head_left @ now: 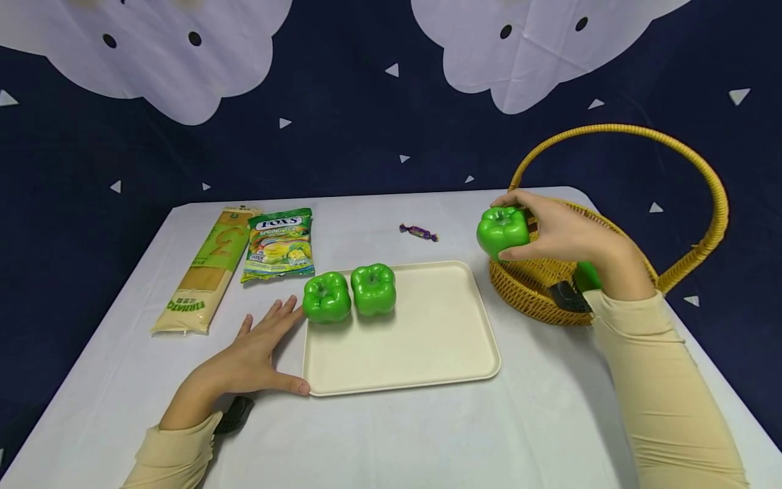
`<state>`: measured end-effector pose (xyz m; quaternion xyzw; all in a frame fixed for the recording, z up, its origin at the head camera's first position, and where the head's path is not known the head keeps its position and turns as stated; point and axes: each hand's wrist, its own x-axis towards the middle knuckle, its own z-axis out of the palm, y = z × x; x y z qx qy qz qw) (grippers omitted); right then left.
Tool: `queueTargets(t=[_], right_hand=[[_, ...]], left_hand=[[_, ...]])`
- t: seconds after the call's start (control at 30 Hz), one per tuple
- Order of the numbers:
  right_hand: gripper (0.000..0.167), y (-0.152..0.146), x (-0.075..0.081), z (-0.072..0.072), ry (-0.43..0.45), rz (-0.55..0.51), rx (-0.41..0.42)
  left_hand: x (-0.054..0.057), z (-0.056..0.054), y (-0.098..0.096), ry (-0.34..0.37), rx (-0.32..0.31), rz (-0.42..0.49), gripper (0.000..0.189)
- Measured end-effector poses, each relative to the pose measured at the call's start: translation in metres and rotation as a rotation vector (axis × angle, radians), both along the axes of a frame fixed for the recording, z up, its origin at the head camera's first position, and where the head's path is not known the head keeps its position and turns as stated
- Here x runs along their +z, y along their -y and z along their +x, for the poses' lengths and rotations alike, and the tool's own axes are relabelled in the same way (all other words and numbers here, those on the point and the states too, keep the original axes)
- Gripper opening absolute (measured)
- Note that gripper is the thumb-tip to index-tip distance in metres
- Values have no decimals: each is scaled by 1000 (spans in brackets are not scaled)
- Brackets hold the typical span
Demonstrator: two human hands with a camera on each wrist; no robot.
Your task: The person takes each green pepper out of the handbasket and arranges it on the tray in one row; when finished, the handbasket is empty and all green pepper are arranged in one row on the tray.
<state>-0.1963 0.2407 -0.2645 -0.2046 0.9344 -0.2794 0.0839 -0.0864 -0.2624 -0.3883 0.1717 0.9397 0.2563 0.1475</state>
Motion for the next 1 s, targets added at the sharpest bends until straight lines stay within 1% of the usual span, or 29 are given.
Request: queueTargets(t=[0.23, 0.5, 0.8, 1.0], right_hand=[[79, 10, -4, -1, -18, -26, 46], [80, 23, -7, -1, -1, -35, 75], [76, 37, -12, -1, 2, -44, 99], [75, 48, -14, -2, 19, -44, 138]], left_hand=[[0, 0, 0, 1, 2, 2, 140], [-1, 0, -1, -6, 7, -10, 139], [-1, 0, -1, -7, 7, -13, 139], [0, 0, -1, -9, 6, -6, 139]])
